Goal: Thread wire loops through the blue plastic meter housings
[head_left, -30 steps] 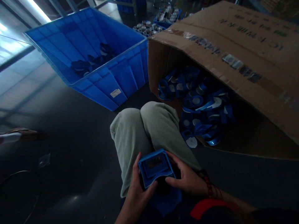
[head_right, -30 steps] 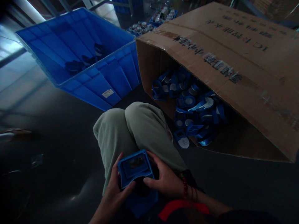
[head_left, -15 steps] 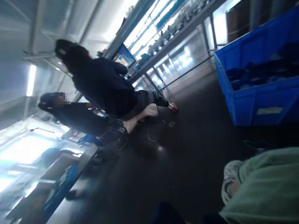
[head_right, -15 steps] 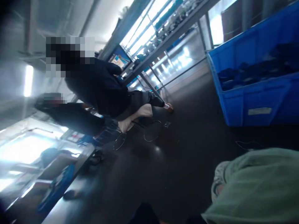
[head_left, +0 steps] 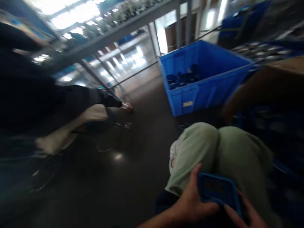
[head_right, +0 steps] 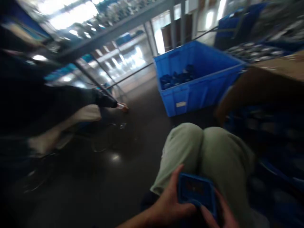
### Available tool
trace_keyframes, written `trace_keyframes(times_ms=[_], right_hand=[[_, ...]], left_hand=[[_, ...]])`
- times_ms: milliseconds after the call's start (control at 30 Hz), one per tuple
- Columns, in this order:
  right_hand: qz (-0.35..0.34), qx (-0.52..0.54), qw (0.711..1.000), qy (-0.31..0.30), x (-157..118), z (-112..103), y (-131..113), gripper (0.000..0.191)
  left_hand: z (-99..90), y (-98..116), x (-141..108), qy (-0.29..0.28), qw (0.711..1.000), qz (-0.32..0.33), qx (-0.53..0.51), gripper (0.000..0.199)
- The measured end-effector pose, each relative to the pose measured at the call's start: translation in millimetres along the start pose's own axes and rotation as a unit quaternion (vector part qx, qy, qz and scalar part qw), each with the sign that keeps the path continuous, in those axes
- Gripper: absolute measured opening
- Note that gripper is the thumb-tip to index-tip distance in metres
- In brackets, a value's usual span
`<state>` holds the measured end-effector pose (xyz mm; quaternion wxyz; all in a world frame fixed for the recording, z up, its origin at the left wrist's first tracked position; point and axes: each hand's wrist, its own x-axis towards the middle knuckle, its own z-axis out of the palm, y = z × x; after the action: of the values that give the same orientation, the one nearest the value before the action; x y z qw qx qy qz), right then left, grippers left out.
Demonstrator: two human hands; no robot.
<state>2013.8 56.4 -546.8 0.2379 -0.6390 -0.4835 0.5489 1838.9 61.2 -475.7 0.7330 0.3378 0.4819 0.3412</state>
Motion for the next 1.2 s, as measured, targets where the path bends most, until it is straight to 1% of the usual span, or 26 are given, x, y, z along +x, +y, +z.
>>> trace_keyframes(times_ms=[33, 67, 133, 200, 267, 333, 400, 433, 467, 500, 533, 567, 600, 633, 667, 700, 733, 767, 800, 833, 900, 1033, 1100, 1200], right_hand=[[0.029, 0.023, 0.999, 0.014, -16, -9, -1, 0.075], [0.053, 0.065, 0.996, 0.013, -28, -13, -4, 0.076], [0.031, 0.122, 0.992, 0.0, -37, -14, -12, 0.074], [-0.001, 0.159, 0.987, -0.006, -36, -11, -17, 0.073], [-0.024, 0.184, 0.983, -0.011, -36, -9, -18, 0.073], [-0.03, 0.204, 0.978, -0.02, -37, -9, -18, 0.072], [-0.025, 0.225, 0.974, -0.029, -39, -9, -19, 0.07], [-0.023, 0.235, 0.971, -0.035, -40, -10, -20, 0.068], [-0.022, 0.245, 0.968, -0.04, -40, -10, -21, 0.067], [-0.021, 0.256, 0.966, -0.04, -40, -10, -21, 0.066], [-0.019, 0.266, 0.963, -0.038, -39, -9, -22, 0.065], [-0.017, 0.277, 0.96, -0.037, -39, -9, -23, 0.063], [-0.01, 0.29, 0.956, -0.038, -38, -9, -23, 0.062], [0.001, 0.304, 0.952, -0.039, -38, -9, -24, 0.06], [0.013, 0.314, 0.948, -0.042, -37, -9, -24, 0.059], [0.023, 0.321, 0.946, -0.044, -37, -9, -24, 0.057], [0.03, 0.325, 0.944, -0.044, -37, -10, -24, 0.056], [0.034, 0.328, 0.943, -0.041, -37, -10, -24, 0.054], [0.034, 0.328, 0.943, -0.036, -36, -10, -24, 0.052], [0.03, 0.326, 0.944, -0.032, -36, -10, -24, 0.051], [0.023, 0.323, 0.946, -0.025, -36, -10, -25, 0.049], [0.012, 0.3, 0.954, -0.019, -35, -10, -28, 0.051], [0.014, 0.295, 0.955, -0.022, -35, -10, -29, 0.054], [0.009, 0.277, 0.961, -0.023, -34, -10, -28, 0.058]], left_hand=[[-0.8, -4, 2, -0.018, 1.0, 0.01, 0.0, 0.105], [-3.6, -7, 4, -0.016, 1.0, 0.022, 0.008, 0.102], [-11.2, -10, 9, -0.04, 0.999, 0.019, 0.012, 0.093], [-17.0, -11, 12, -0.06, 0.998, 0.004, 0.001, 0.088], [-18.7, -11, 13, -0.061, 0.998, -0.009, 0.009, 0.086], [-17.5, -13, 14, -0.039, 0.998, -0.011, 0.055, 0.08], [-15.3, -19, 15, -0.003, 0.992, -0.007, 0.125, 0.07], [-14.5, -22, 15, 0.023, 0.985, 0.004, 0.171, 0.064], [-14.1, -25, 15, 0.059, 0.972, 0.03, 0.226, 0.061], [-14.3, -27, 14, 0.104, 0.949, 0.077, 0.288, 0.061], [-14.8, -28, 13, 0.155, 0.91, 0.143, 0.356, 0.063], [-15.7, -28, 12, 0.198, 0.856, 0.22, 0.425, 0.064], [-16.5, -27, 11, 0.214, 0.794, 0.292, 0.488, 0.063], [-17.0, -24, 10, 0.203, 0.74, 0.346, 0.54, 0.057], [-17.0, -20, 10, 0.168, 0.703, 0.381, 0.577, 0.048], [-16.3, -15, 11, 0.121, 0.684, 0.394, 0.602, 0.037], [-15.0, -11, 12, 0.078, 0.683, 0.393, 0.611, 0.026], [-13.3, -7, 14, 0.049, 0.692, 0.388, 0.607, 0.018], [-11.4, -4, 16, 0.038, 0.705, 0.383, 0.595, 0.013], [-9.9, -2, 18, 0.038, 0.716, 0.383, 0.582, 0.01], [-8.8, 0, 20, 0.033, 0.727, 0.386, 0.568, 0.01], [-13.8, -2, 21, -0.005, 0.714, 0.391, 0.581, 0.014], [-16.0, -2, 20, -0.007, 0.714, 0.39, 0.582, 0.015], [-15.2, -1, 21, -0.003, 0.721, 0.38, 0.579, 0.015]])
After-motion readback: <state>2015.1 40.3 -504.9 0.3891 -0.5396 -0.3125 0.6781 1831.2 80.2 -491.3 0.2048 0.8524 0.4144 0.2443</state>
